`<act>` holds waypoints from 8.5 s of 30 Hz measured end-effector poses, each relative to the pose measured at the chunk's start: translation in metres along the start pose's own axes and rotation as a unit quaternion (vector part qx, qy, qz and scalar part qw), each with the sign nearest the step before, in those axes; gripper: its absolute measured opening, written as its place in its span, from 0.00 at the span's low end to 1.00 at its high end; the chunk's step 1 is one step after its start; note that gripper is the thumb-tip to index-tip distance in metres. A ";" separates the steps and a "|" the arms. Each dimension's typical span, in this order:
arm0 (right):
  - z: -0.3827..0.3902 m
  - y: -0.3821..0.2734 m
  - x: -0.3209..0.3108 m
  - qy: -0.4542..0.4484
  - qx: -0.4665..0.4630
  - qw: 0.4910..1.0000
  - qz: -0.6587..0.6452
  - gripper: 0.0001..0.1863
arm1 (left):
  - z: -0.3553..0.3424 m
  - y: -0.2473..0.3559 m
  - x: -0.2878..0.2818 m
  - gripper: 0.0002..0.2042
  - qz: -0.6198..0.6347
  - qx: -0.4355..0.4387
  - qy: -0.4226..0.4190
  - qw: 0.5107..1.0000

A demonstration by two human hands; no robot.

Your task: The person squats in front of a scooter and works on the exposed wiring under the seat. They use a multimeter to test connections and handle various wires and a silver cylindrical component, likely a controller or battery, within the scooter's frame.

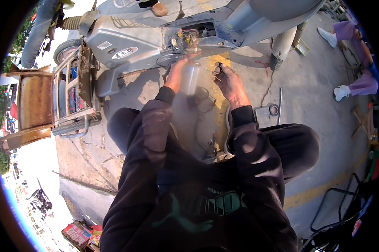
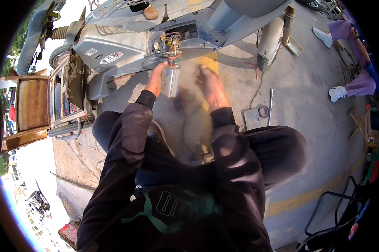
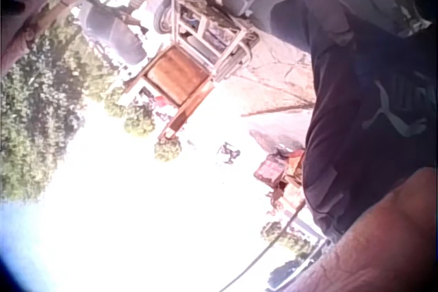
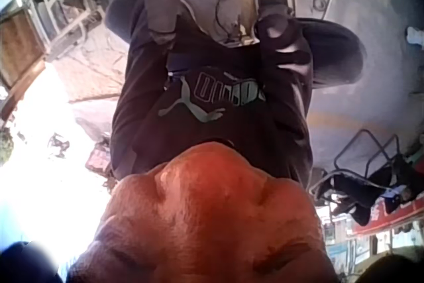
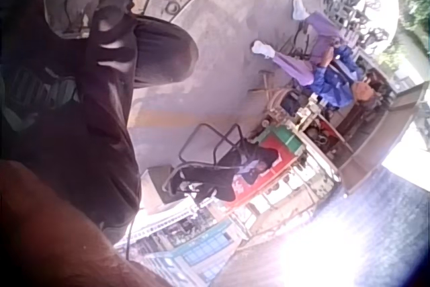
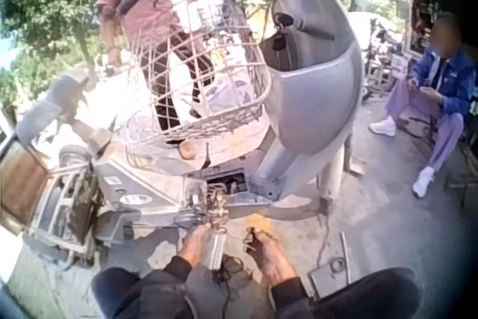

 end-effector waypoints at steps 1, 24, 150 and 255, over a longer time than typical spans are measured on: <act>-0.001 -0.001 0.001 0.011 -0.010 1.000 -0.004 0.13 | 0.002 0.002 0.004 0.25 -0.004 -0.004 0.000 1.000; -0.044 0.009 0.043 -0.039 -0.076 0.959 0.271 0.19 | 0.006 0.018 0.007 0.27 -0.115 0.120 -0.079 0.983; -0.022 0.021 0.020 0.170 -0.085 0.975 0.118 0.24 | 0.007 -0.011 0.003 0.36 -0.156 0.110 -0.054 0.980; -0.036 0.081 -0.054 -0.131 0.199 0.951 -0.198 0.32 | 0.051 0.046 0.004 0.15 -0.293 0.095 -0.024 0.951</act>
Point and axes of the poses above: each hand's wrist, its own z-axis away from the middle knuckle, its own x-axis out of the palm, y = z × x, the point moved 4 cm from there along -z, towards the middle knuckle, and after that the axes turned 5 degrees about y, right-handed, at the moved point
